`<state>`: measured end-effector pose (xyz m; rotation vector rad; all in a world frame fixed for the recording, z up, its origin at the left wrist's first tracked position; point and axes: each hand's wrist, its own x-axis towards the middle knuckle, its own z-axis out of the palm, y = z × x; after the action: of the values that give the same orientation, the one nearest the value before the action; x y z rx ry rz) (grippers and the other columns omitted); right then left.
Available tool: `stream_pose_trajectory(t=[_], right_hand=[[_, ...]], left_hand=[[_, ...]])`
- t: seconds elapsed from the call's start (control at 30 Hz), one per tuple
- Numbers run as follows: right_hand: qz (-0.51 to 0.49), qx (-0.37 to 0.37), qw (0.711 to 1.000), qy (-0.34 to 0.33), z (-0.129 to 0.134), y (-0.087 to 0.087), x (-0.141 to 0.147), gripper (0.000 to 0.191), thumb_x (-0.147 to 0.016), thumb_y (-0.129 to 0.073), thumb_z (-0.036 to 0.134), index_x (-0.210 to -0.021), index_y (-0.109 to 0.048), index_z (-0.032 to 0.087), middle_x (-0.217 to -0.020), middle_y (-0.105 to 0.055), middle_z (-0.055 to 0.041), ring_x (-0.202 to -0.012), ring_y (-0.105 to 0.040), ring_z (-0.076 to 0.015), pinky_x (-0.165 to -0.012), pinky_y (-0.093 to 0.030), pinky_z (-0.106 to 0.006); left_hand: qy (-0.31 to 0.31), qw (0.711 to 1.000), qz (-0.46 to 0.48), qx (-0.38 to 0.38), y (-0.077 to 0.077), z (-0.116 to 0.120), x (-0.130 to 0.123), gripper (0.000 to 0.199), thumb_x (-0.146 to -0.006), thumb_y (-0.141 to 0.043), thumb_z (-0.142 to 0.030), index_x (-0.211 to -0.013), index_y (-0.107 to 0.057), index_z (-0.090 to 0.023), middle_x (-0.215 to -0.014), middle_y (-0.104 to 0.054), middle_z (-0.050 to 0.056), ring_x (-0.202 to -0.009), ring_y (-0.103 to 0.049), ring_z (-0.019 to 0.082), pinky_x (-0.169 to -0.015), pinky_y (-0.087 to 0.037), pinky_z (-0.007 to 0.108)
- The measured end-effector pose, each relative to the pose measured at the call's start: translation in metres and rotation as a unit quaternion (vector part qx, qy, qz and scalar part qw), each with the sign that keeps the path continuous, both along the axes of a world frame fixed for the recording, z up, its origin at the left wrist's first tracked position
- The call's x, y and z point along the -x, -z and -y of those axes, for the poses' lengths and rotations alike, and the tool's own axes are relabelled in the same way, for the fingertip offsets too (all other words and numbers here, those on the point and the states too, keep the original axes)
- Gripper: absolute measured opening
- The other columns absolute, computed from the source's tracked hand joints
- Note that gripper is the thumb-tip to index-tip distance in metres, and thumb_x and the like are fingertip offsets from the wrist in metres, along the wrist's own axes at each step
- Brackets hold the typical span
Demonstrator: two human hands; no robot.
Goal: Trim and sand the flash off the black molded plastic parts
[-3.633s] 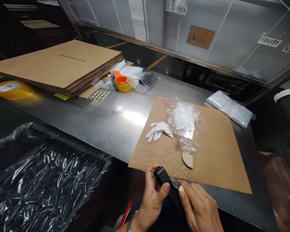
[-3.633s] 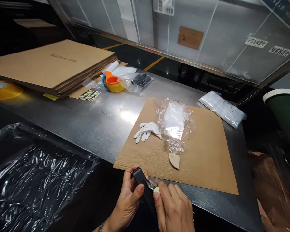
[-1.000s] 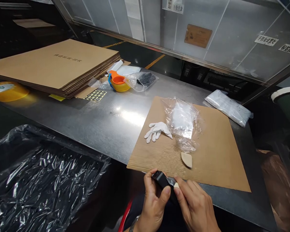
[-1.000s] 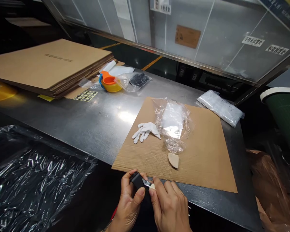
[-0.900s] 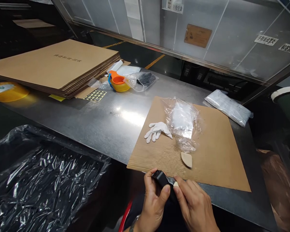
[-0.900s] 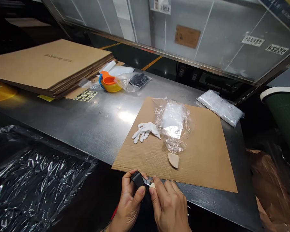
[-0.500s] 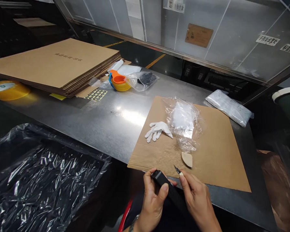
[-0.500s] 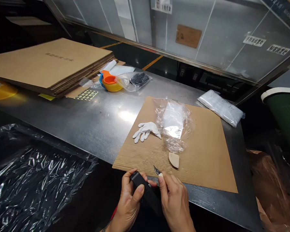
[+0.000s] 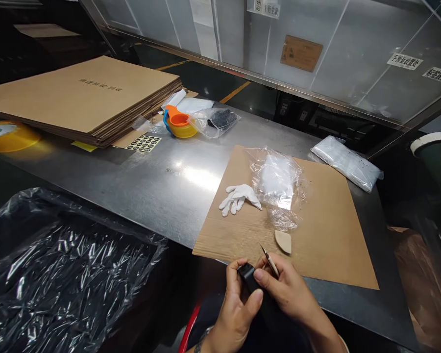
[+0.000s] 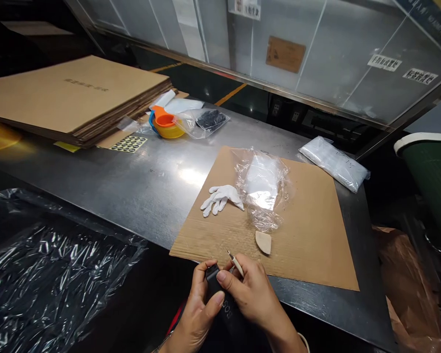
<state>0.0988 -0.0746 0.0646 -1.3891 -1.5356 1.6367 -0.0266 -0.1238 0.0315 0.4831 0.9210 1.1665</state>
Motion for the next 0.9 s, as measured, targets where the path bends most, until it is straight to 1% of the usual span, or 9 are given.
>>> stream_pose_trajectory(t=[0.1, 0.2, 0.4, 0.47, 0.53, 0.63, 0.7, 0.8, 0.9], right_hand=[[-0.059, 0.056, 0.997, 0.016, -0.007, 0.007, 0.003, 0.037, -0.082, -0.051, 0.053, -0.073, -0.048, 0.017, -0.054, -0.039, 0.0076, -0.043, -0.035, -0.0057, -0.042, -0.027, -0.019], [-0.046, 0.039, 0.996, 0.061, -0.009, 0.014, 0.001, 0.040, -0.083, -0.050, 0.054, -0.067, -0.047, 0.017, -0.053, -0.037, 0.0075, -0.046, -0.033, -0.0059, -0.044, -0.027, -0.019], [-0.068, 0.028, 0.994, 0.082, -0.004, 0.013, -0.006, 0.038, -0.083, -0.052, 0.050, -0.066, -0.047, 0.016, -0.053, -0.040, 0.0066, -0.049, -0.035, -0.0065, -0.049, -0.029, -0.020], [-0.072, 0.030, 0.994, 0.082, -0.001, 0.009, -0.009, 0.039, -0.085, -0.050, 0.050, -0.065, -0.047, 0.017, -0.052, -0.040, 0.0062, -0.048, -0.035, -0.0068, -0.048, -0.030, -0.021], [-0.077, 0.024, 0.994, 0.067, 0.004, 0.005, -0.014, 0.039, -0.082, -0.052, 0.054, -0.073, -0.052, 0.016, -0.056, -0.045, 0.0045, -0.050, -0.041, -0.0080, -0.050, -0.034, -0.021], [-0.039, -0.038, 0.998, 0.000, 0.014, 0.003, -0.023, 0.057, -0.066, -0.066, 0.060, -0.105, -0.058, 0.019, -0.087, -0.057, -0.0036, -0.064, -0.050, -0.0120, -0.056, -0.042, -0.023], [0.017, -0.076, 0.997, -0.028, 0.020, 0.005, -0.029, 0.064, -0.063, -0.071, 0.055, -0.116, -0.055, 0.023, -0.105, -0.057, -0.0058, -0.069, -0.052, -0.0133, -0.058, -0.044, -0.023], [0.049, -0.065, 0.996, 0.031, 0.025, 0.013, -0.037, 0.036, -0.078, -0.061, 0.044, -0.104, -0.061, 0.020, -0.092, -0.063, -0.0042, -0.072, -0.056, -0.0151, -0.065, -0.047, -0.025], [0.002, -0.045, 0.992, 0.120, 0.025, 0.020, -0.048, 0.028, -0.082, -0.057, 0.040, -0.098, -0.063, 0.017, -0.084, -0.066, -0.0049, -0.079, -0.061, -0.0190, -0.075, -0.049, -0.030]], left_hand=[[0.023, 0.998, 0.050, -0.008, -0.002, 0.001, 0.000, 0.048, -0.075, -0.065, -0.041, -0.112, -0.039, -0.026, -0.098, -0.057, 0.004, -0.091, -0.060, 0.022, -0.089, -0.042, 0.041], [0.072, 0.990, 0.120, -0.005, -0.004, -0.001, 0.001, 0.040, -0.078, -0.060, -0.043, -0.109, -0.040, -0.029, -0.088, -0.052, -0.001, -0.064, -0.062, 0.016, -0.071, -0.049, 0.039], [0.087, 0.986, 0.142, 0.022, -0.008, -0.002, 0.001, 0.034, -0.080, -0.057, -0.043, -0.106, -0.042, -0.027, -0.087, -0.052, -0.001, -0.057, -0.062, 0.014, -0.061, -0.050, 0.034], [0.076, 0.986, 0.139, 0.044, -0.009, -0.004, 0.001, 0.036, -0.080, -0.059, -0.042, -0.107, -0.041, -0.027, -0.086, -0.053, -0.001, -0.058, -0.062, 0.014, -0.062, -0.051, 0.035], [0.034, 0.988, 0.126, 0.079, -0.010, -0.009, 0.000, 0.042, -0.080, -0.060, -0.040, -0.114, -0.037, -0.029, -0.088, -0.056, -0.001, -0.064, -0.063, 0.015, -0.069, -0.050, 0.036], [-0.074, 0.987, 0.093, 0.112, -0.011, -0.021, -0.001, 0.052, -0.080, -0.061, -0.040, -0.122, -0.033, -0.032, -0.104, -0.059, 0.003, -0.083, -0.063, 0.016, -0.082, -0.047, 0.034], [-0.121, 0.983, 0.082, 0.115, -0.011, -0.028, -0.001, 0.050, -0.079, -0.062, -0.041, -0.122, -0.036, -0.031, -0.112, -0.058, 0.004, -0.093, -0.061, 0.018, -0.084, -0.046, 0.034], [-0.117, 0.984, 0.070, 0.115, -0.010, -0.030, -0.002, 0.044, -0.081, -0.060, -0.040, -0.120, -0.042, -0.028, -0.114, -0.058, 0.006, -0.101, -0.057, 0.020, -0.083, -0.047, 0.035], [-0.078, 0.993, 0.021, 0.084, -0.009, -0.023, -0.001, 0.032, -0.081, -0.060, -0.037, -0.109, -0.052, -0.024, -0.108, -0.061, 0.006, -0.100, -0.057, 0.021, -0.080, -0.047, 0.034]])
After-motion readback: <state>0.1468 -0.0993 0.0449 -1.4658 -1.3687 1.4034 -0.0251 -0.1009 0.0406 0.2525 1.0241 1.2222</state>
